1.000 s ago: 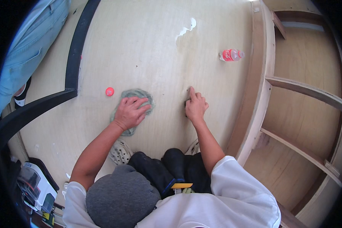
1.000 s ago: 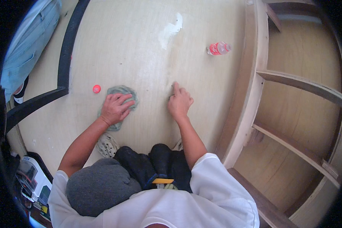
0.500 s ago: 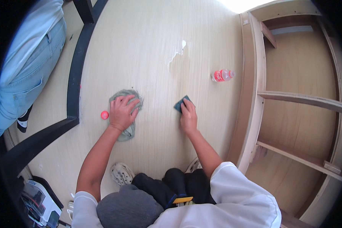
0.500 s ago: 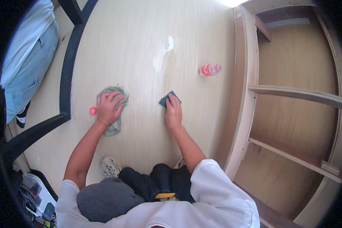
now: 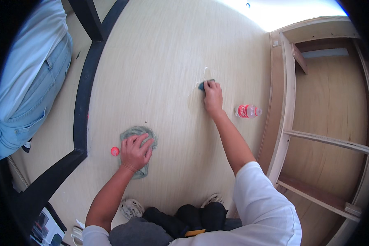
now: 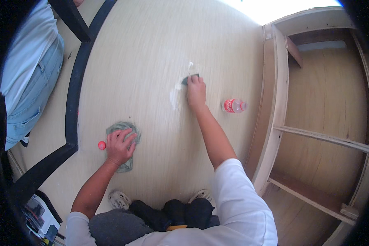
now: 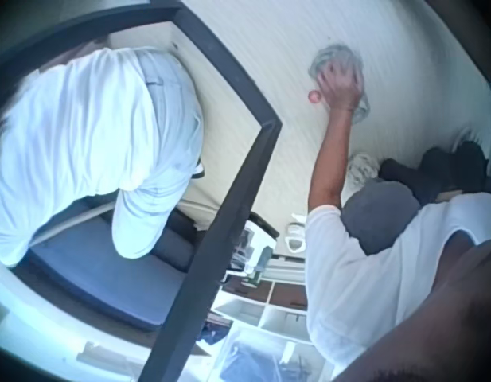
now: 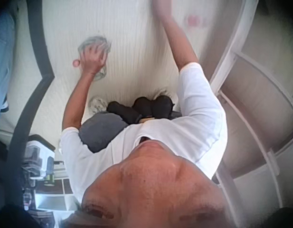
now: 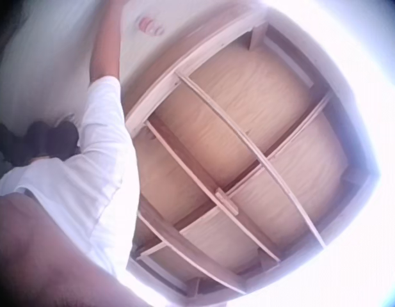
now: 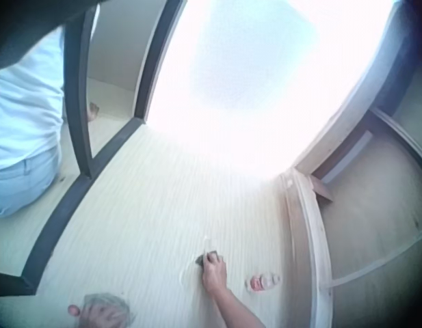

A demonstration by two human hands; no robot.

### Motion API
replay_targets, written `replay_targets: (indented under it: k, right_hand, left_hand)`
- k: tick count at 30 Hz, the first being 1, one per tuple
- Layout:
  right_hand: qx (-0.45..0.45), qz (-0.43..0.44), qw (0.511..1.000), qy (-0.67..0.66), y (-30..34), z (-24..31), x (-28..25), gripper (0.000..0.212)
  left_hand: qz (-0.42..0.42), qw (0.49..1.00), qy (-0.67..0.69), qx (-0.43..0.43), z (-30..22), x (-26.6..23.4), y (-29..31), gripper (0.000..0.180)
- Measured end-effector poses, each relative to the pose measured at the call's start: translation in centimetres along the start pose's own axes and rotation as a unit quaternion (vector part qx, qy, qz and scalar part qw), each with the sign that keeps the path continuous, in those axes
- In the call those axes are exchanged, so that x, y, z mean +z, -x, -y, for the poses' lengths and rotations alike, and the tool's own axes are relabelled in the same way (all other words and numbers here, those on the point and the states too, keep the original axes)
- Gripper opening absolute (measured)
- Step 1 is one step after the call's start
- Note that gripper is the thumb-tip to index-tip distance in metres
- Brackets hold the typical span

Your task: The person sands the floor by hand using a piece of sandpaper and a cloth, occasionally applying liquid from a small bottle to the surface.

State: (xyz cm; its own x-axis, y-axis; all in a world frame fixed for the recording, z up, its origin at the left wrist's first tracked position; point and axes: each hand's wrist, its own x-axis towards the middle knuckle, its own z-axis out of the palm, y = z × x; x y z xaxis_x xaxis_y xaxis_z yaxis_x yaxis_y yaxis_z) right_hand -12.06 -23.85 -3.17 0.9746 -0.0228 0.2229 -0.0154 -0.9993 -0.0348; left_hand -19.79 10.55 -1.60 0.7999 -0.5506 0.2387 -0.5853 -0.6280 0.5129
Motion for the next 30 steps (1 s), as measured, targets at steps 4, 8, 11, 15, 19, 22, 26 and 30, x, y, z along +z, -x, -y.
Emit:
replay_targets:
  k: [4, 8, 11, 15, 19, 22, 26, 30]
  right_hand:
    - [-0.043, 0.014, 0.998, 0.041, -0.8, -0.7, -1.6, 0.022]
    - [-0.028, 0.003, 0.996, 0.086, -1.8, -0.9, -1.8, 0.021]
    - [-0.047, 0.026, 0.993, 0.101, -0.4, -0.1, -2.2, 0.020]
    - [-0.083, 0.031, 0.988, 0.125, -2.2, -0.5, -3.0, 0.018]
    - [-0.044, 0.056, 0.987, 0.145, -2.3, -1.1, -2.6, 0.025]
    - [-0.080, 0.082, 0.982, 0.152, -0.9, -0.1, -2.8, 0.017]
    - [-0.095, 0.071, 0.981, 0.151, -2.4, -0.6, -3.5, 0.018]
    - [-0.085, 0.066, 0.978, 0.181, -2.0, -1.0, -2.8, 0.023]
  left_hand:
    - [-0.002, 1.000, -0.001, -0.002, -0.3, 0.2, -0.3, 0.032]
    - [-0.002, 1.000, 0.001, 0.000, -0.4, 0.4, -0.5, 0.032]
    - [-0.001, 1.000, 0.002, 0.000, -0.2, 0.1, -0.3, 0.033]
    - [-0.017, 1.000, -0.011, 0.006, -0.2, 0.1, -0.6, 0.029]
    - [-0.020, 1.000, -0.006, 0.013, -0.5, 0.3, -0.6, 0.029]
    - [-0.009, 1.000, -0.006, 0.003, -0.2, 0.3, -0.1, 0.032]
    - [-0.020, 1.000, -0.007, 0.008, -0.4, 0.4, -0.3, 0.031]
    - [-0.022, 1.000, 0.001, 0.011, -0.5, 0.4, -0.4, 0.030]
